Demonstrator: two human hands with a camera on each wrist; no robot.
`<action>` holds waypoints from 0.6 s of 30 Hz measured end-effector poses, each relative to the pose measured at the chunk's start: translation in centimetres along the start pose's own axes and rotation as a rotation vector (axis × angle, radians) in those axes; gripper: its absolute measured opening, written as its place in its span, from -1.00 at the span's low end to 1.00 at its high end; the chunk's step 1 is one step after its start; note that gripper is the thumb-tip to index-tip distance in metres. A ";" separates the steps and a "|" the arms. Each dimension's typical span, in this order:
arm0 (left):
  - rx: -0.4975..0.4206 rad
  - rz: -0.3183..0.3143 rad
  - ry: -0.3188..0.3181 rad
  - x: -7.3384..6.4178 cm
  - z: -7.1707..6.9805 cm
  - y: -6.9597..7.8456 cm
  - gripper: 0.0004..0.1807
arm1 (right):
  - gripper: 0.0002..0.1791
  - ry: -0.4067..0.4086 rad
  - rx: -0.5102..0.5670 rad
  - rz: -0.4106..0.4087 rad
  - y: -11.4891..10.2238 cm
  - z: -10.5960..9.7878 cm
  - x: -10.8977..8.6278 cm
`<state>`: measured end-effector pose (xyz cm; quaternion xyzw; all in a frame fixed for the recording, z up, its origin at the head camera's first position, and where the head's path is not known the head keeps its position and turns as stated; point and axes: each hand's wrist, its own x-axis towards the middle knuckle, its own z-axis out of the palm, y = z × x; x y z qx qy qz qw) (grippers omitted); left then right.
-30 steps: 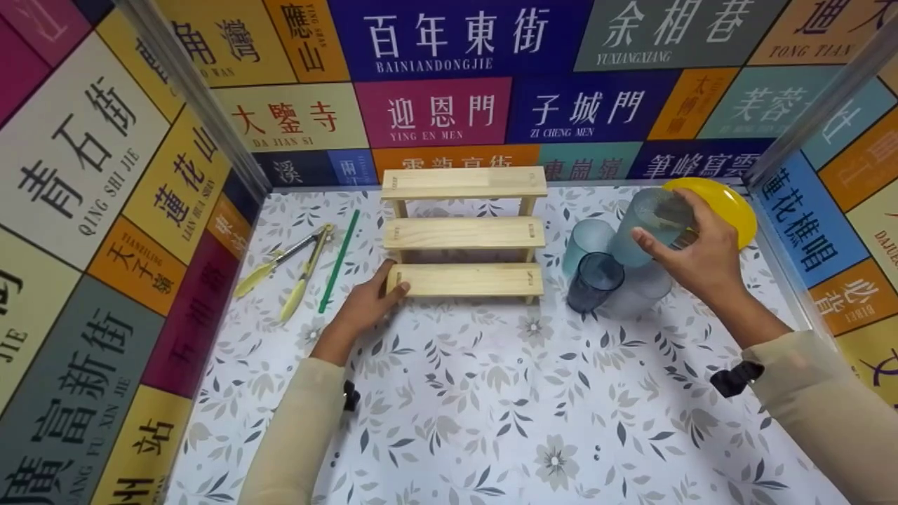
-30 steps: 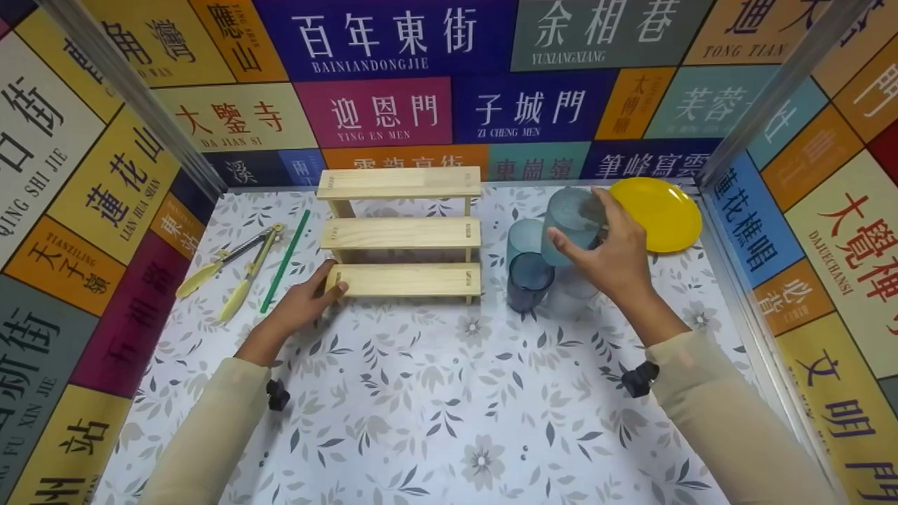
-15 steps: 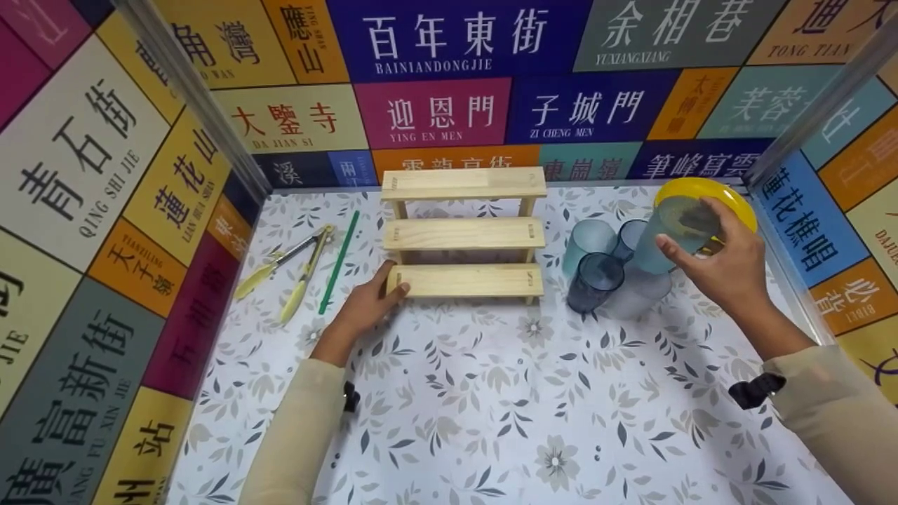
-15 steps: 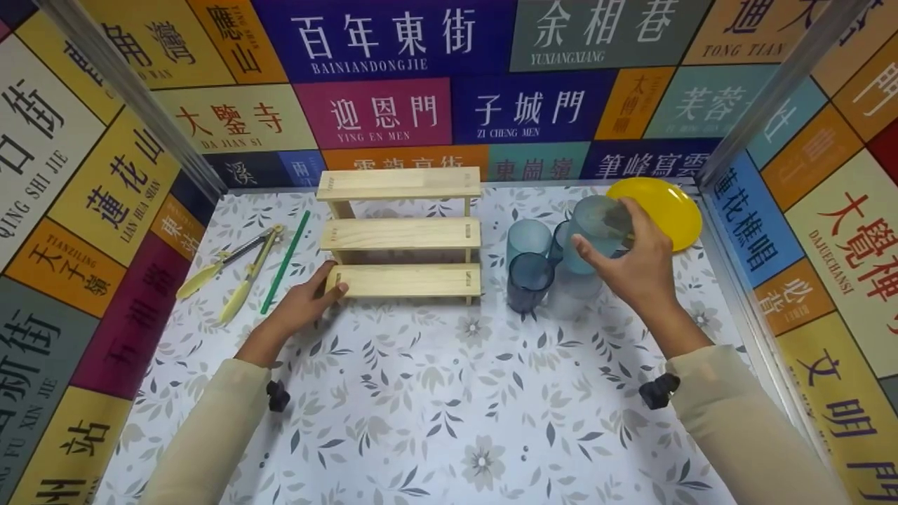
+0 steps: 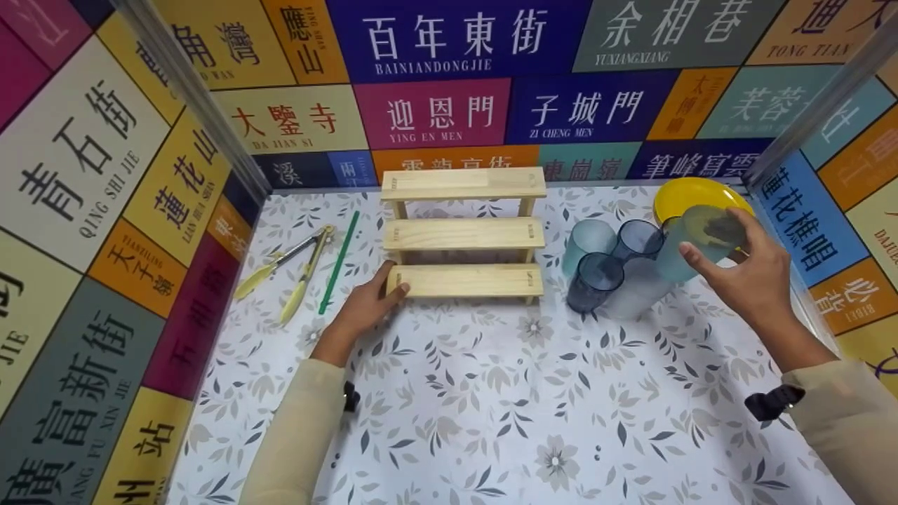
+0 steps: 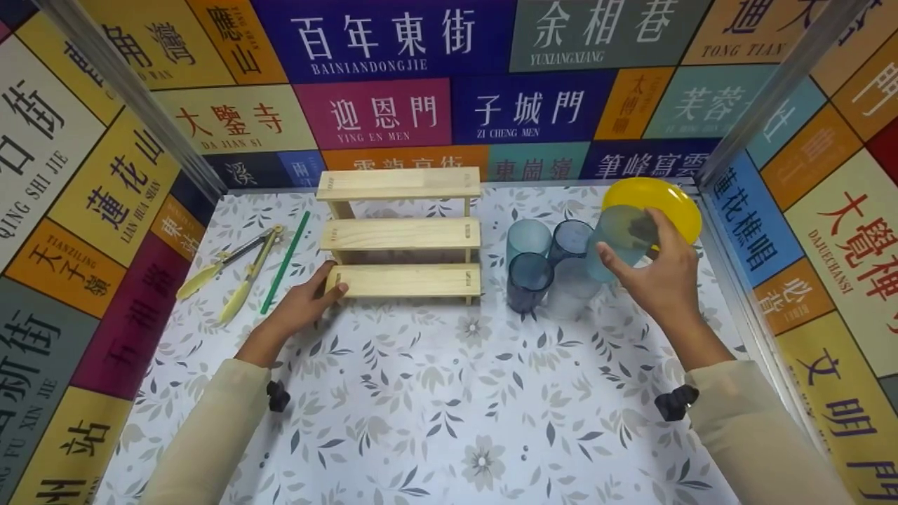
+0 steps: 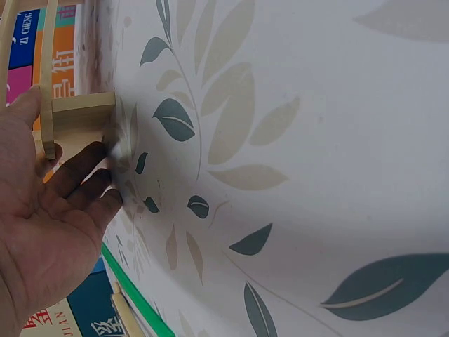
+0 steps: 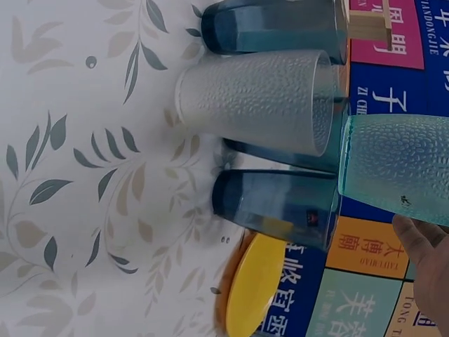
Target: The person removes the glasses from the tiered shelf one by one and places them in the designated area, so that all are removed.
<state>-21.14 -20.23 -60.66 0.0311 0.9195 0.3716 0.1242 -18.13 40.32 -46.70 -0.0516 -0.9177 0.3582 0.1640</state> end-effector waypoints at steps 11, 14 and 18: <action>-0.021 -0.020 -0.003 -0.1 0.1 0.1 -0.03 | -0.08 0.041 0.032 0.001 1.9 -0.7 -0.8; -0.017 -0.010 0.003 0.0 0.1 0.2 -0.06 | -0.07 0.045 0.019 0.012 2.4 -0.7 -0.9; -0.009 0.008 0.011 0.0 0.0 0.2 -0.10 | -0.02 0.036 -0.011 0.035 3.2 -0.5 -1.3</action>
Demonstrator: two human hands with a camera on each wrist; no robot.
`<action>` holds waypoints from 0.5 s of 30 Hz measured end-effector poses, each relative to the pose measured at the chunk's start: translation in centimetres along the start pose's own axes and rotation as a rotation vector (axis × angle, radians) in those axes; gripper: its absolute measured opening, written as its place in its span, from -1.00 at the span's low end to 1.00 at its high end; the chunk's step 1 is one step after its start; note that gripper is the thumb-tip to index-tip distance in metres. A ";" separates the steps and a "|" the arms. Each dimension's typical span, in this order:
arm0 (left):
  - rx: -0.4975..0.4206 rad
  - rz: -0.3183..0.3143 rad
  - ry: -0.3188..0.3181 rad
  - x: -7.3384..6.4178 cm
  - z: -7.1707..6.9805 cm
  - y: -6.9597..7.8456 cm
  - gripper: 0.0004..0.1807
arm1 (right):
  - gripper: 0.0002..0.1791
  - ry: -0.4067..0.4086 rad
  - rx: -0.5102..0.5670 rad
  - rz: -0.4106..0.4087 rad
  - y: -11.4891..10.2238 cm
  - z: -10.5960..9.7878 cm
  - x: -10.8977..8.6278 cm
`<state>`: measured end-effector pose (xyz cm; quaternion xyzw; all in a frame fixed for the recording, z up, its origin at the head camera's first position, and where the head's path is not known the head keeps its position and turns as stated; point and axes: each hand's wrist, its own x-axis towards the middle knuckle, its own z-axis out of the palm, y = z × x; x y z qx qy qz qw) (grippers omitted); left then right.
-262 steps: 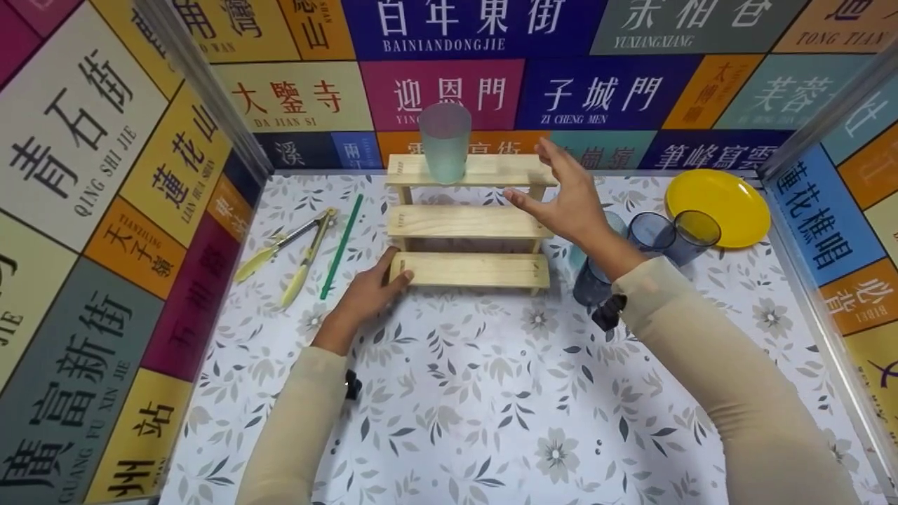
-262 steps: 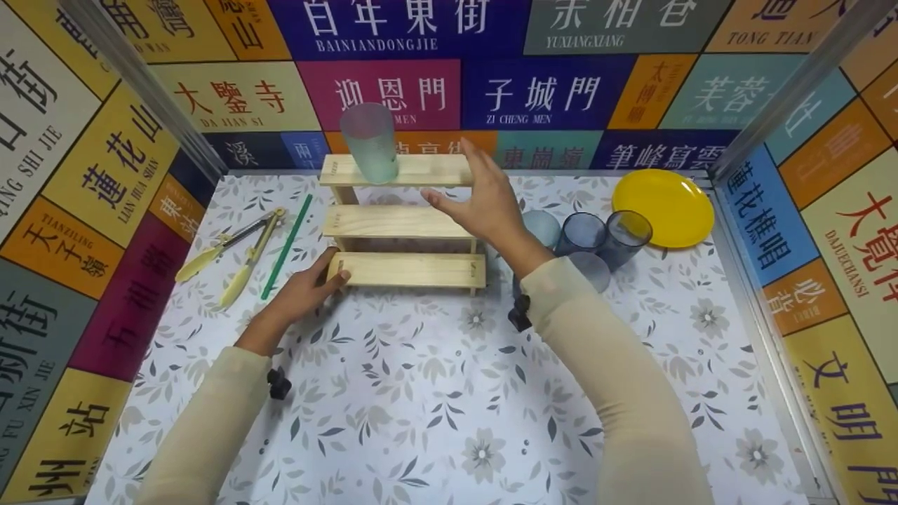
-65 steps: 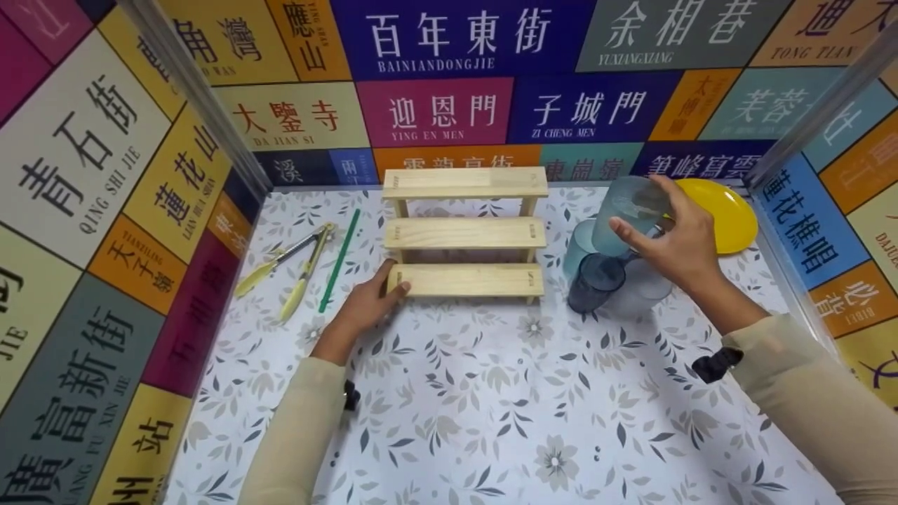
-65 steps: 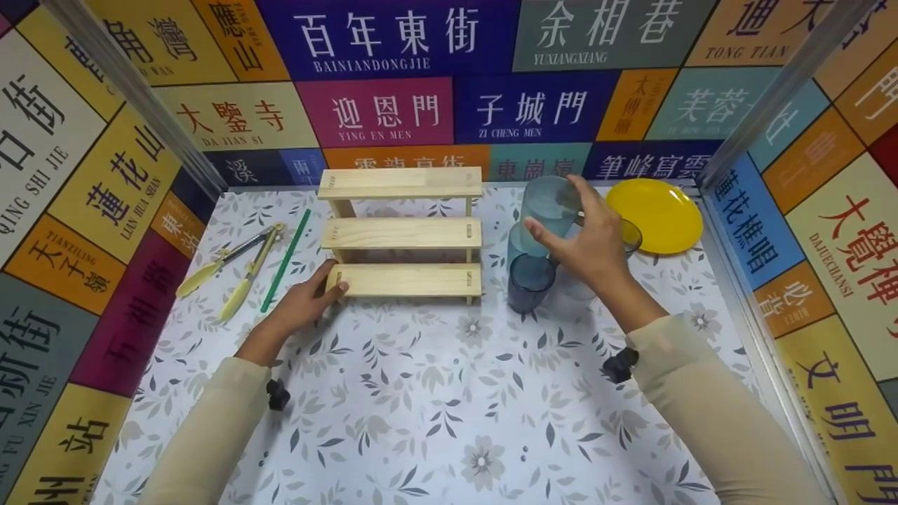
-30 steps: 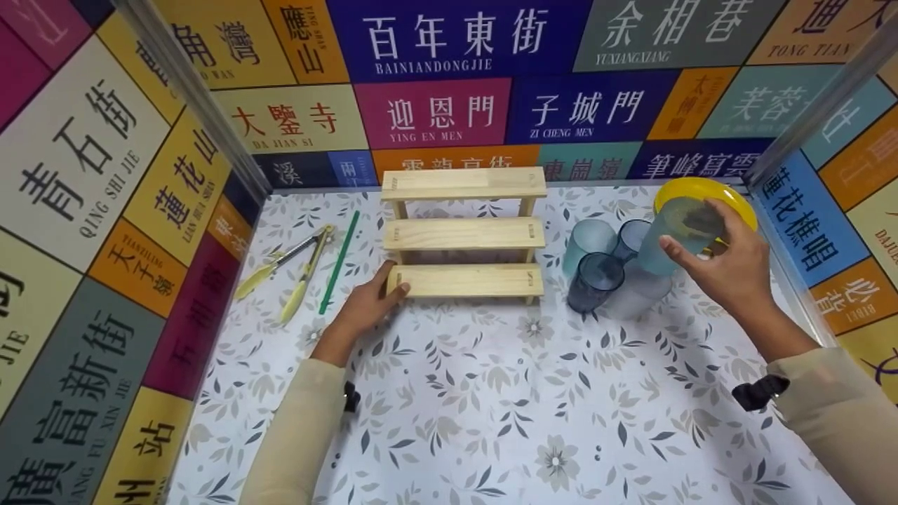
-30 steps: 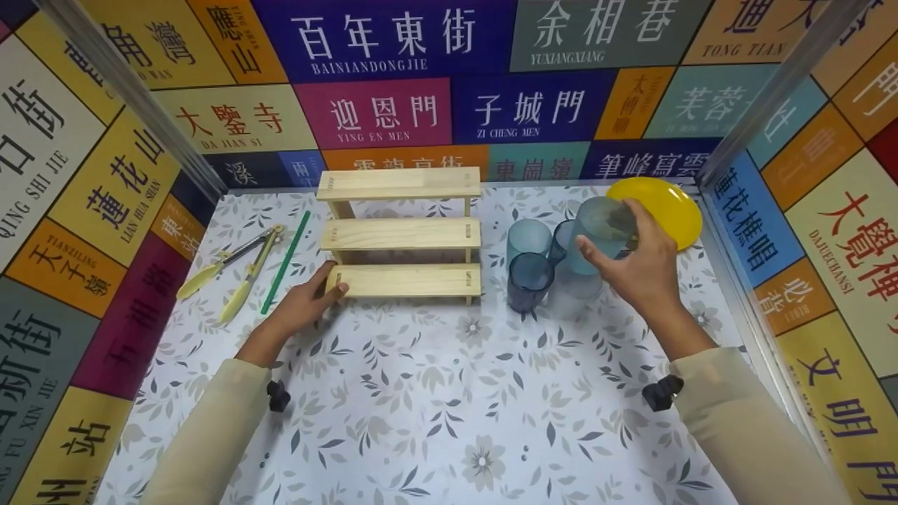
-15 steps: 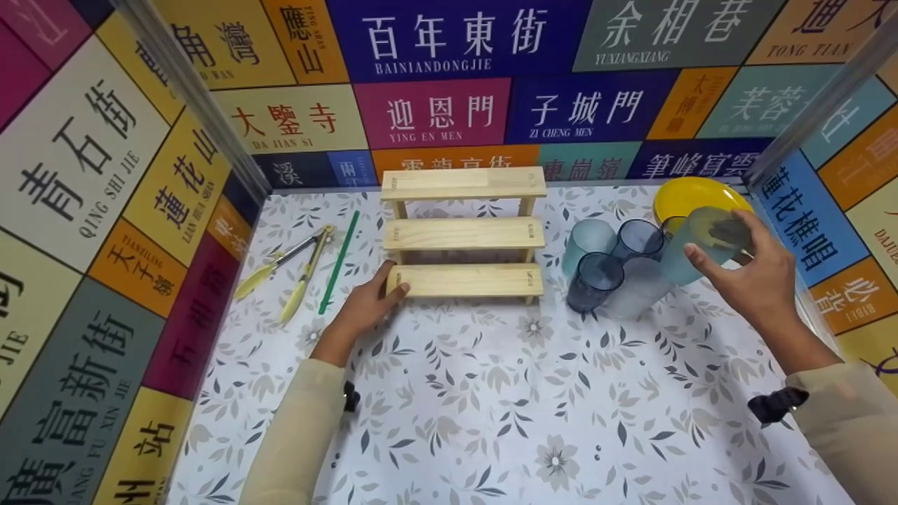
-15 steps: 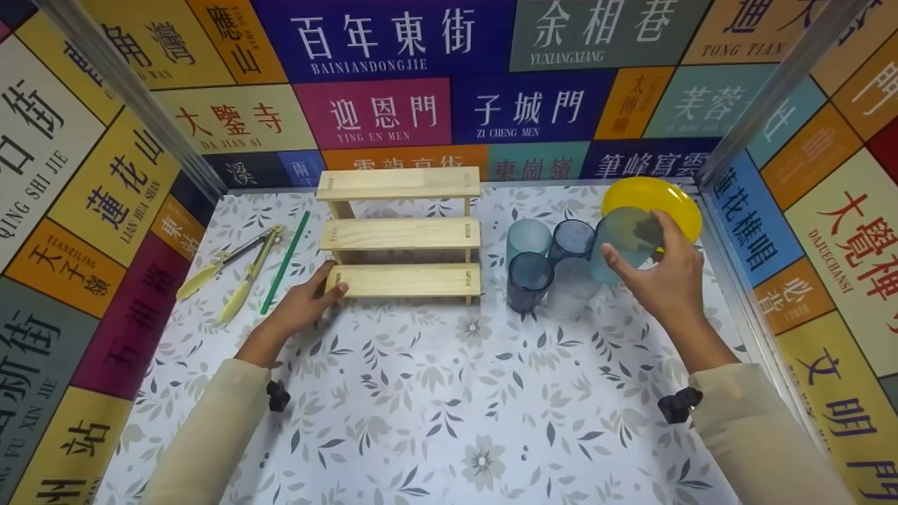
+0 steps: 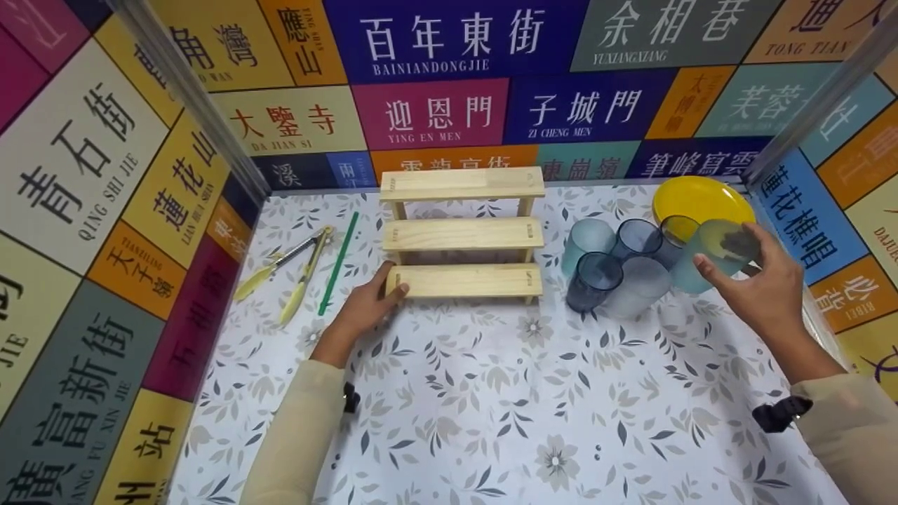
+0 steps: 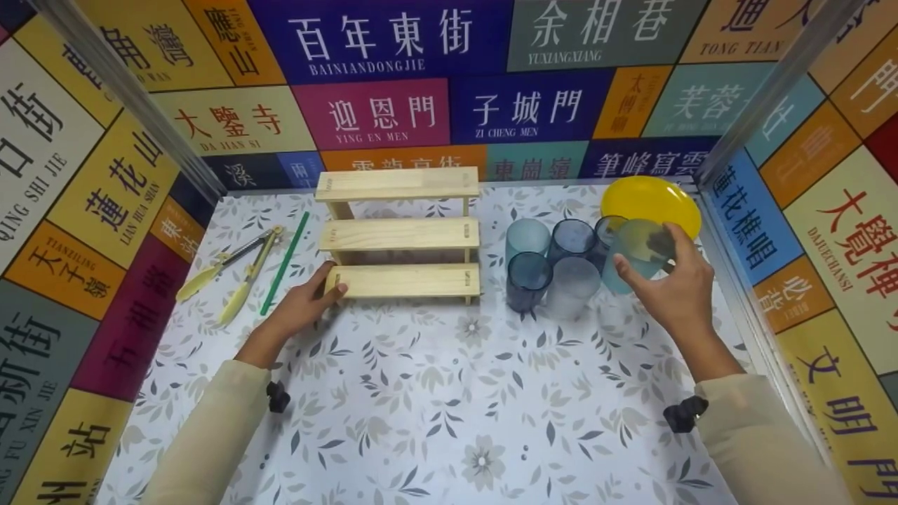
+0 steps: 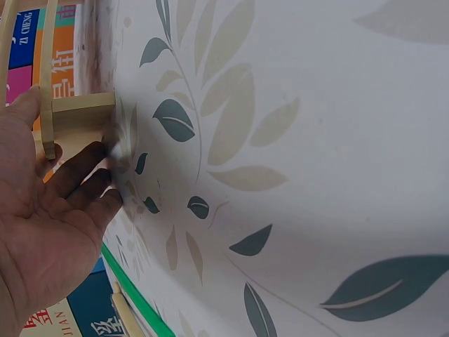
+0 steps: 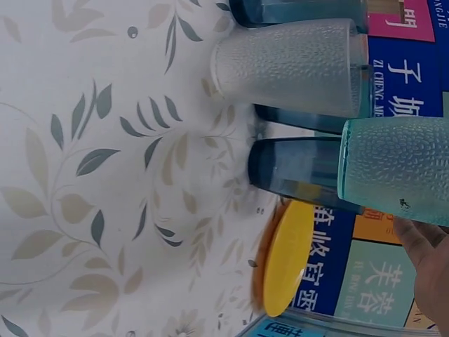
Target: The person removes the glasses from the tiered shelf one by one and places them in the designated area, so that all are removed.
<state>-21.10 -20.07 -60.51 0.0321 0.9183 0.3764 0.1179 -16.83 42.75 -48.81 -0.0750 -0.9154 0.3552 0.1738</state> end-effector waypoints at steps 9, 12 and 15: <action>0.007 -0.019 -0.009 -0.1 0.0 -0.2 -0.06 | 0.07 -0.084 -0.024 0.049 2.1 1.4 -1.1; 0.017 -0.020 -0.015 0.0 0.0 -0.2 -0.07 | 0.09 -0.112 -0.036 0.064 2.8 1.9 -1.3; 0.015 -0.021 -0.018 0.0 0.0 -0.2 -0.07 | 0.09 -0.147 -0.044 0.086 3.4 2.3 -1.6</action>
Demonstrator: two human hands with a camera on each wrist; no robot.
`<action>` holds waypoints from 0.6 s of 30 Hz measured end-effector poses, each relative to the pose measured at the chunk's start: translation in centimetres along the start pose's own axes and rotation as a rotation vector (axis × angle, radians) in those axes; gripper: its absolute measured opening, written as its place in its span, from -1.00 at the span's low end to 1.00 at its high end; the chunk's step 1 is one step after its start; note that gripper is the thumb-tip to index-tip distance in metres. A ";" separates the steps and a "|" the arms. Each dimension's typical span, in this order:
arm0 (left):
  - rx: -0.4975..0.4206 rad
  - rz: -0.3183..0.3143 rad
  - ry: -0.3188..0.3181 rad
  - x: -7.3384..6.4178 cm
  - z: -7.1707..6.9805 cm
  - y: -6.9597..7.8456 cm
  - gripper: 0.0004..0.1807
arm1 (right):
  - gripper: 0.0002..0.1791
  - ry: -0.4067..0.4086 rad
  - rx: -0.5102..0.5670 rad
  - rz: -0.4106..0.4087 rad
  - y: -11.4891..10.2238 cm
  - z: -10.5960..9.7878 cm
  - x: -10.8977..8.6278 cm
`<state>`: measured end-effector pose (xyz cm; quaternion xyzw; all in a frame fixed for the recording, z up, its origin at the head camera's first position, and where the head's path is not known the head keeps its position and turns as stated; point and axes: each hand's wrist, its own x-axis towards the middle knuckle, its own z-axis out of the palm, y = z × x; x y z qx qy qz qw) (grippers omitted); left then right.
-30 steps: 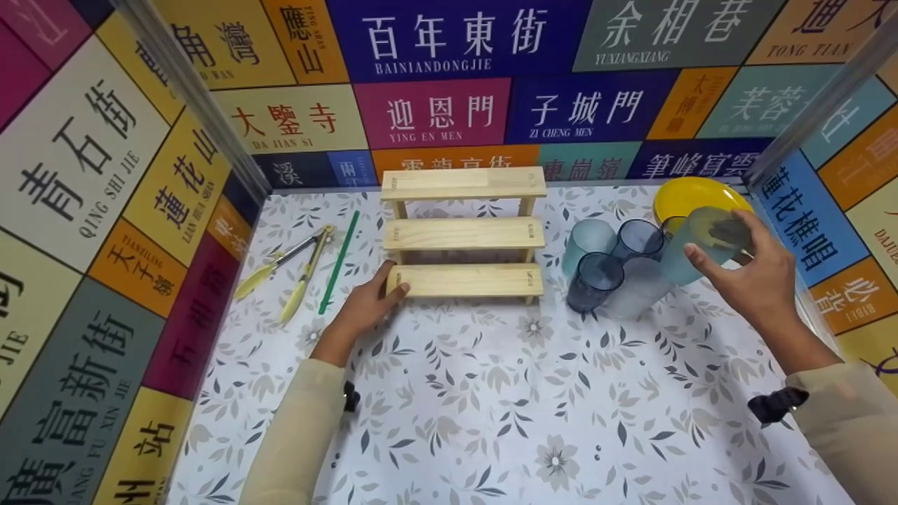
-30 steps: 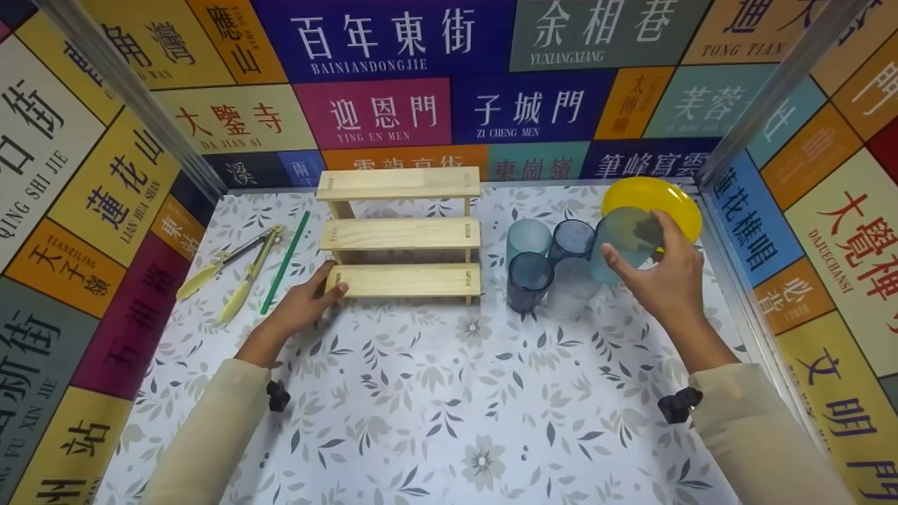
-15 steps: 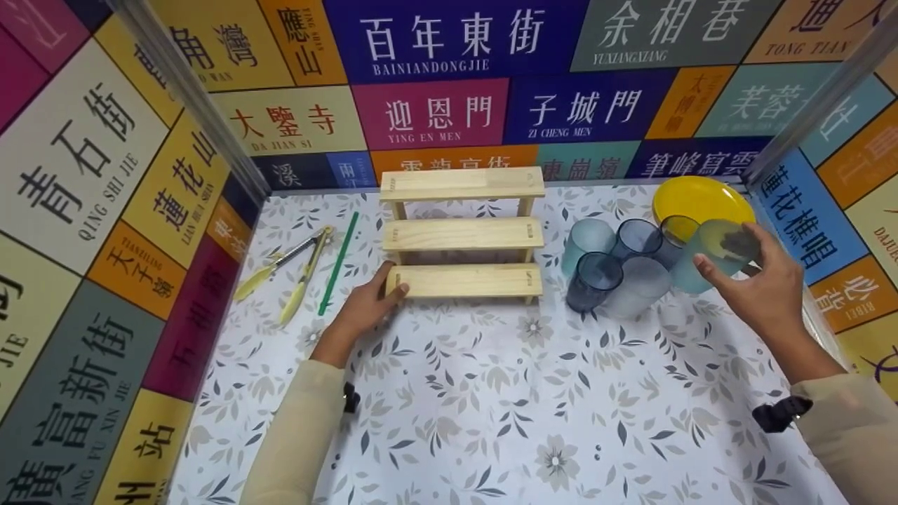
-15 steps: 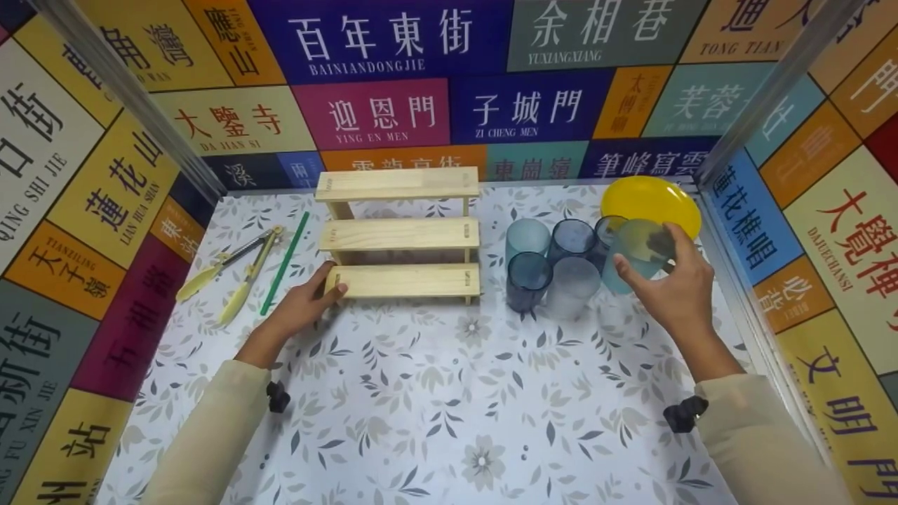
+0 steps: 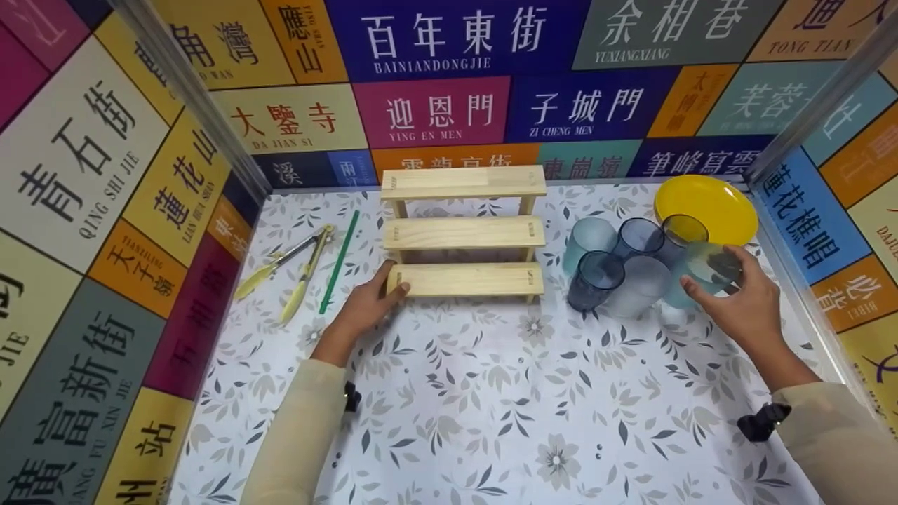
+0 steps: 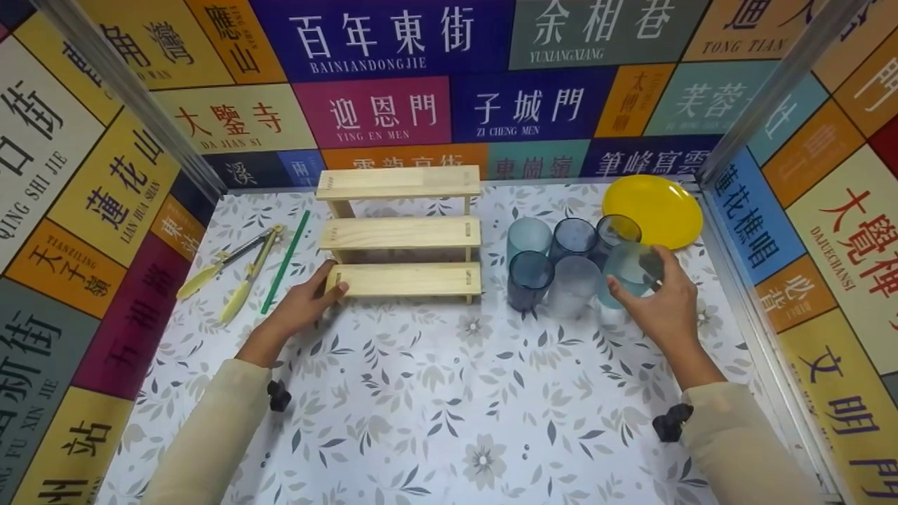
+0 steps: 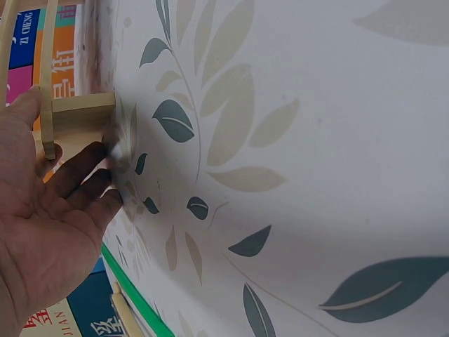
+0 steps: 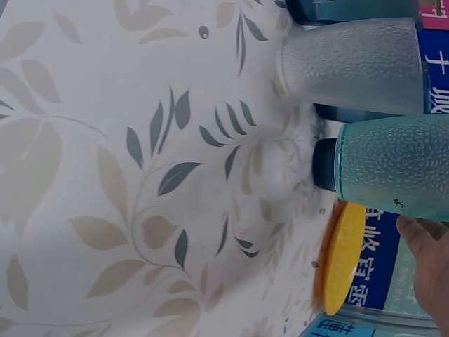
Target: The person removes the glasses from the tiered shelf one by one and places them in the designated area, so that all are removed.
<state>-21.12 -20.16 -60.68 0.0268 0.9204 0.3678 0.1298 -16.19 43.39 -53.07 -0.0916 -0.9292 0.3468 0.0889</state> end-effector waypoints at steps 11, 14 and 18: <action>0.011 -0.016 -0.006 0.0 -0.1 0.4 -0.05 | 0.16 -0.090 -0.004 0.067 1.8 1.7 0.0; 0.014 -0.007 -0.006 0.1 -0.1 0.2 -0.05 | 0.18 -0.114 0.000 0.086 2.2 2.0 0.0; 0.018 0.001 -0.003 0.1 -0.2 0.0 -0.05 | 0.19 -0.127 0.006 0.086 2.4 2.4 0.1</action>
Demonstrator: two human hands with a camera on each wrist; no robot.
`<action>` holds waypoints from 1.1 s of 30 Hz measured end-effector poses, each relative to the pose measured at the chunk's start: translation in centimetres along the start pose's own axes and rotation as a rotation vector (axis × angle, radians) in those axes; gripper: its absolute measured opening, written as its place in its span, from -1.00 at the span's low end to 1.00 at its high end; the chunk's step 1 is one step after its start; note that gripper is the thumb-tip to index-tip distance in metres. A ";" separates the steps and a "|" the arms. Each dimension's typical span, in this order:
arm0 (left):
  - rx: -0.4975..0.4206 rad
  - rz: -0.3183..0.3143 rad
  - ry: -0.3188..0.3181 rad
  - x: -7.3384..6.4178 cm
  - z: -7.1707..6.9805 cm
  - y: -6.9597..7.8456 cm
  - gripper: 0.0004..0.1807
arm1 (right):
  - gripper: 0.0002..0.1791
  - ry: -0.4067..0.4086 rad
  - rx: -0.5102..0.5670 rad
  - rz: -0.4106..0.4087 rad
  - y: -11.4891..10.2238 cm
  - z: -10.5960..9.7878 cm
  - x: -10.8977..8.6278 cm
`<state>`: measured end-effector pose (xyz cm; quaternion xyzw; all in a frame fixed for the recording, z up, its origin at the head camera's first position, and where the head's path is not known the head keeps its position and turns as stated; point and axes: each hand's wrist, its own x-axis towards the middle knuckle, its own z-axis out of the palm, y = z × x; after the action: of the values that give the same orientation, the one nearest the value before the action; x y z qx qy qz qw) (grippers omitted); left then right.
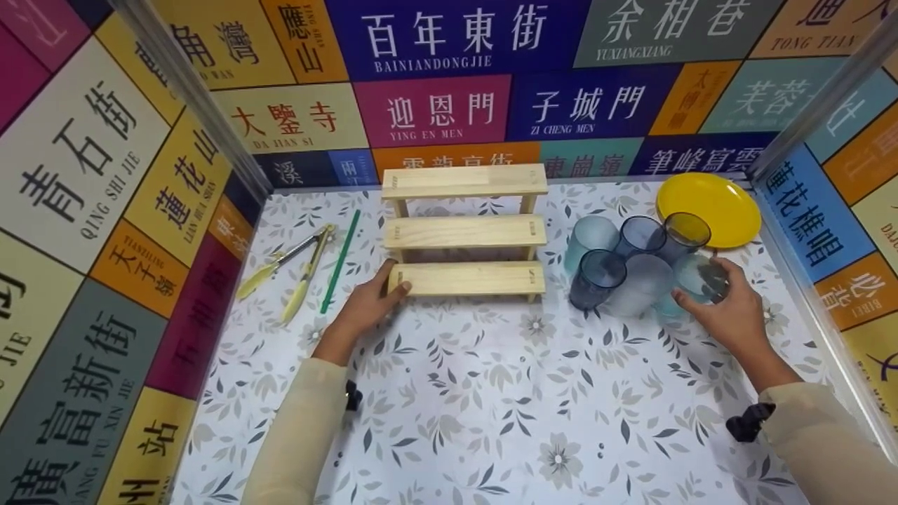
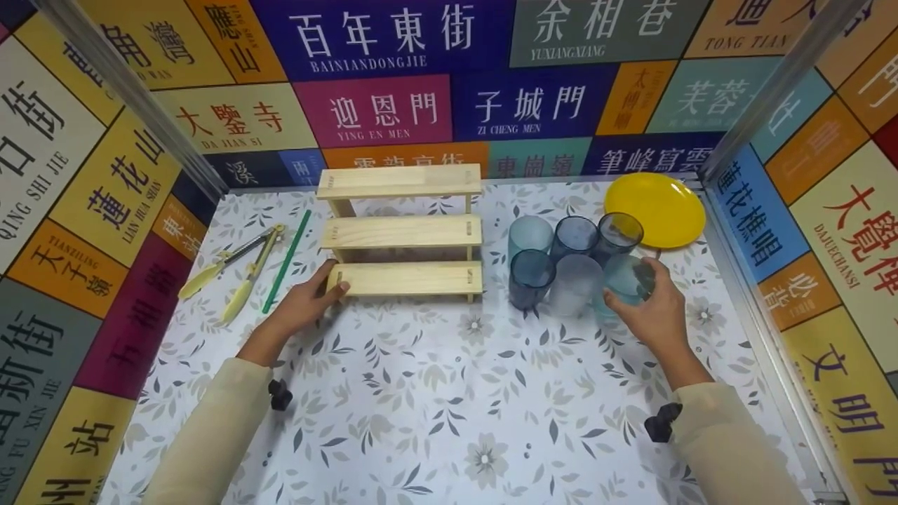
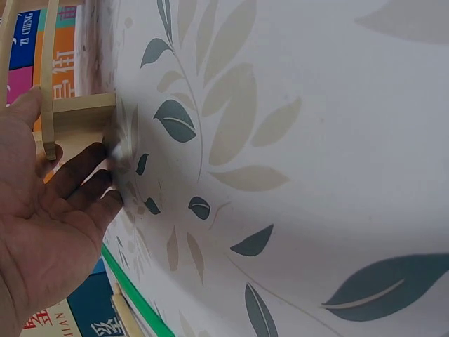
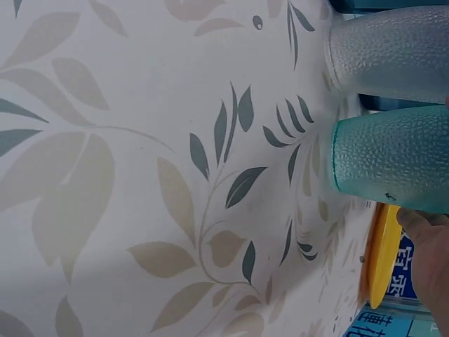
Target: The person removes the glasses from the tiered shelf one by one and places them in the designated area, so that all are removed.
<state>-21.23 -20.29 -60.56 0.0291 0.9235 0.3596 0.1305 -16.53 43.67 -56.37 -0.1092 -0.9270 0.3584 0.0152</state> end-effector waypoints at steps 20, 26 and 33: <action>-0.008 0.062 0.010 0.6 0.0 0.1 -0.02 | 0.25 -0.087 0.045 0.013 0.8 0.0 0.6; -0.036 0.074 0.033 0.7 -1.1 -0.1 -0.03 | 0.27 -0.111 0.064 0.014 0.7 0.0 0.6; 0.002 0.102 0.132 0.3 -3.7 0.4 -0.09 | 0.17 -0.106 0.117 -0.076 0.5 -0.2 0.2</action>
<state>-22.50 -22.39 -57.72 0.0525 0.9277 0.3661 0.0509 -16.64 44.19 -56.59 -0.0536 -0.9076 0.4162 -0.0137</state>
